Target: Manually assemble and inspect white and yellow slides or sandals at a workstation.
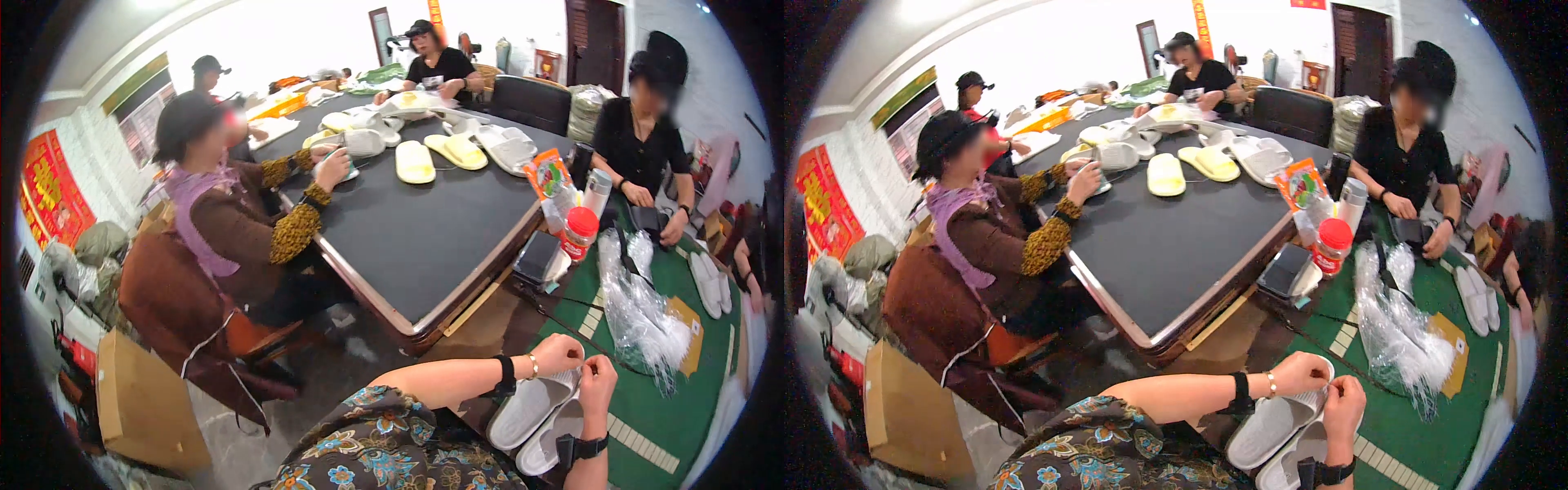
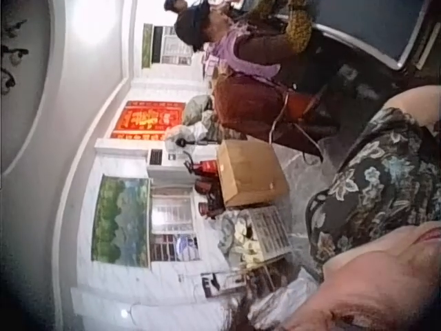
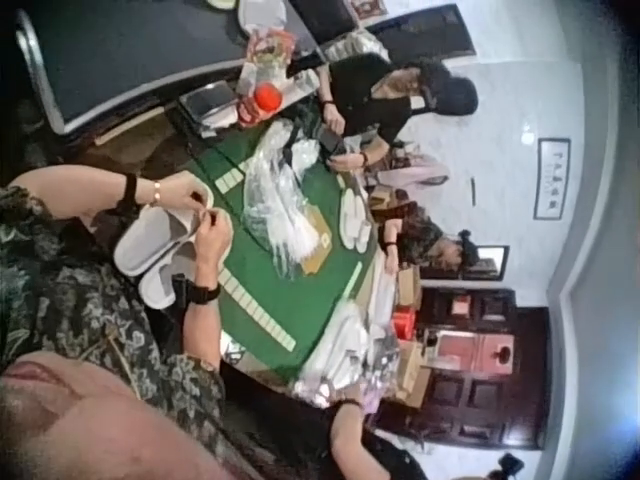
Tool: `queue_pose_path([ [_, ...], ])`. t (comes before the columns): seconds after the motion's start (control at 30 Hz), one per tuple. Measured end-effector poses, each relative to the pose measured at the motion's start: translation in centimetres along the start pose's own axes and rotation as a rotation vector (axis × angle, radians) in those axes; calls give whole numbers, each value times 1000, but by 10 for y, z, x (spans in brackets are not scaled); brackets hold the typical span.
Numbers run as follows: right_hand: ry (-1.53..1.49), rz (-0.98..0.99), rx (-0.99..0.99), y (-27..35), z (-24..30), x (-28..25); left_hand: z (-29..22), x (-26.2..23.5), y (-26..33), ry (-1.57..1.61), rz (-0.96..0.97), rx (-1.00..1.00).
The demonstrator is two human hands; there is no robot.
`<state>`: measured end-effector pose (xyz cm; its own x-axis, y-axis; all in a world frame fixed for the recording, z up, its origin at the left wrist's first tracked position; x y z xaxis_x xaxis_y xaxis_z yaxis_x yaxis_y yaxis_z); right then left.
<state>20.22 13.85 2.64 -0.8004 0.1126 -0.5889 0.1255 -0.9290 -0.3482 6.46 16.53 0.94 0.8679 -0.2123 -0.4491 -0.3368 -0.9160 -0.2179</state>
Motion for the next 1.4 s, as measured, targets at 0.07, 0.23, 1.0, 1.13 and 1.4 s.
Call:
queue_pose_path([
  [0.07, -8, 20, -16, 0, 10, -1, 0, 3, 0, -19, -9, 30],
  [0.23, -12, 34, -2, 1, 4, 8, 10, 2, 4, -6, -52, 25],
  [1.0, 77, -83, -115, 7, 7, 1, -8, 0, 4, -131, 47, 1],
  [1.13, 59, -44, -75, 8, 2, 4, -12, -3, 3, -183, 28, -37],
  [1.4, 56, -178, -118, 55, 61, -47, -18, -63, 34, 167, -8, -210],
])
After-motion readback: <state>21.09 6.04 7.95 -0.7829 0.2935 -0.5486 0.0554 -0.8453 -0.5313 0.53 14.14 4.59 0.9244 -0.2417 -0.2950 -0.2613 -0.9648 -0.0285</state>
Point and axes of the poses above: each hand's wrist, its own y-axis away from the middle knuckle, its own x-axis out of the palm, z = x × y, the point moved 8 cm from there along -y, towards the middle knuckle, and after that the axes turned 2 degrees about z, right-handed, at the moved point
